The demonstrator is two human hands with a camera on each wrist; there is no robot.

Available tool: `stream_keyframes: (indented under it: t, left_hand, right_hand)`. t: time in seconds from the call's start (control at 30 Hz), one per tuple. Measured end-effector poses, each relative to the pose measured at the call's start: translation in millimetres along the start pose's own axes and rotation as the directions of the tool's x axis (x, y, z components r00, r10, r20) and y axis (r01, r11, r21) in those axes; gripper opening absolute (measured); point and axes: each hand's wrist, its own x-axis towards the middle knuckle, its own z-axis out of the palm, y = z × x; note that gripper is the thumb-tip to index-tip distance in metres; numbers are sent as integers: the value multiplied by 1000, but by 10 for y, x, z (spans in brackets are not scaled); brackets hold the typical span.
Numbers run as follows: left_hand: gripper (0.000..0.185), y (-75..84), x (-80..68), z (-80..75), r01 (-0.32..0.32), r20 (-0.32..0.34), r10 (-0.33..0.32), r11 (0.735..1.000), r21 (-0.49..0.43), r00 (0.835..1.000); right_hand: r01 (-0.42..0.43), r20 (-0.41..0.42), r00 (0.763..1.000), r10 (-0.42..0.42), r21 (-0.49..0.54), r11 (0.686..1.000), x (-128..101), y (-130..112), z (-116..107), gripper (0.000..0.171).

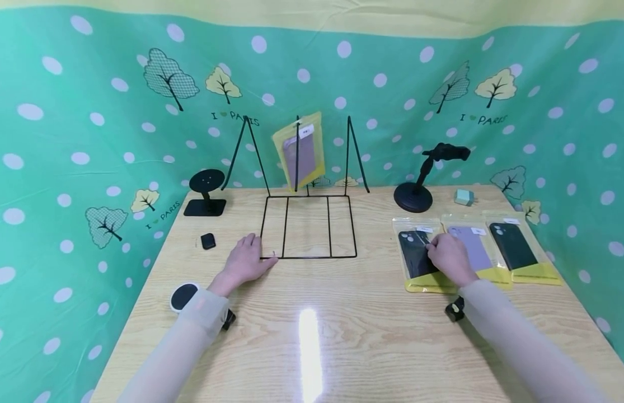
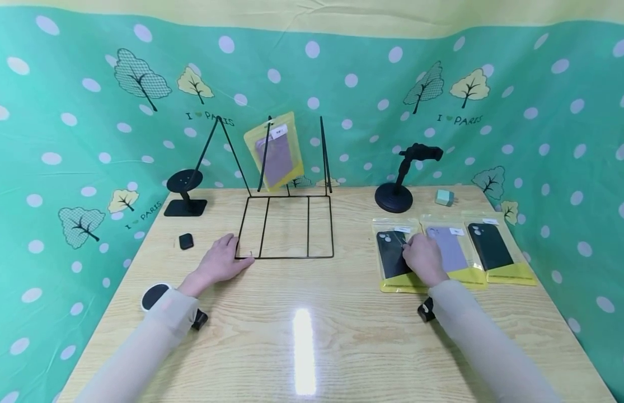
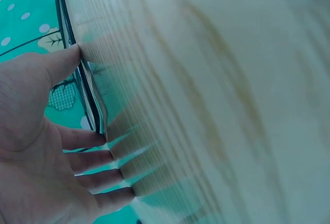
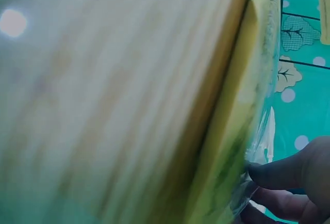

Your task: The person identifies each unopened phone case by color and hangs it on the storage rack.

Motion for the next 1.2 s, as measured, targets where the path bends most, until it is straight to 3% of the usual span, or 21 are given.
stream_keyframes:
  t: [0.23,0.43,0.6,0.83,1.03,1.2]
  left_hand:
    - [83,1,1,-8,11,15,-11,1000,-2,1000]
    - [82,11,14,-2,11,12,-11,1000,7,1000]
    - [82,14,15,-13,19,17,-19,1000,4,1000]
    - [81,12,16,-26,20,16,-20,1000,-4,1000]
    - [83,4,10,-5,16,18,-16,1000,-3,1000]
    - [83,6,1,-4,12,15,-12,1000,-9,1000]
  right_hand:
    - [37,-50,998,-31,143,989,32,18,-28,16]
    - [-17,-3,1000,18,315,949,-38,13,-87,24]
    - [-47,3,999,50,424,905,-95,-15,-150,32]
    - [-48,25,999,41,613,789,-163,-81,-210,43]
    - [-14,18,1000,3,678,735,-261,-203,-276,45]
    - [57,-29,998,-53,717,695,-344,-336,-336,37]
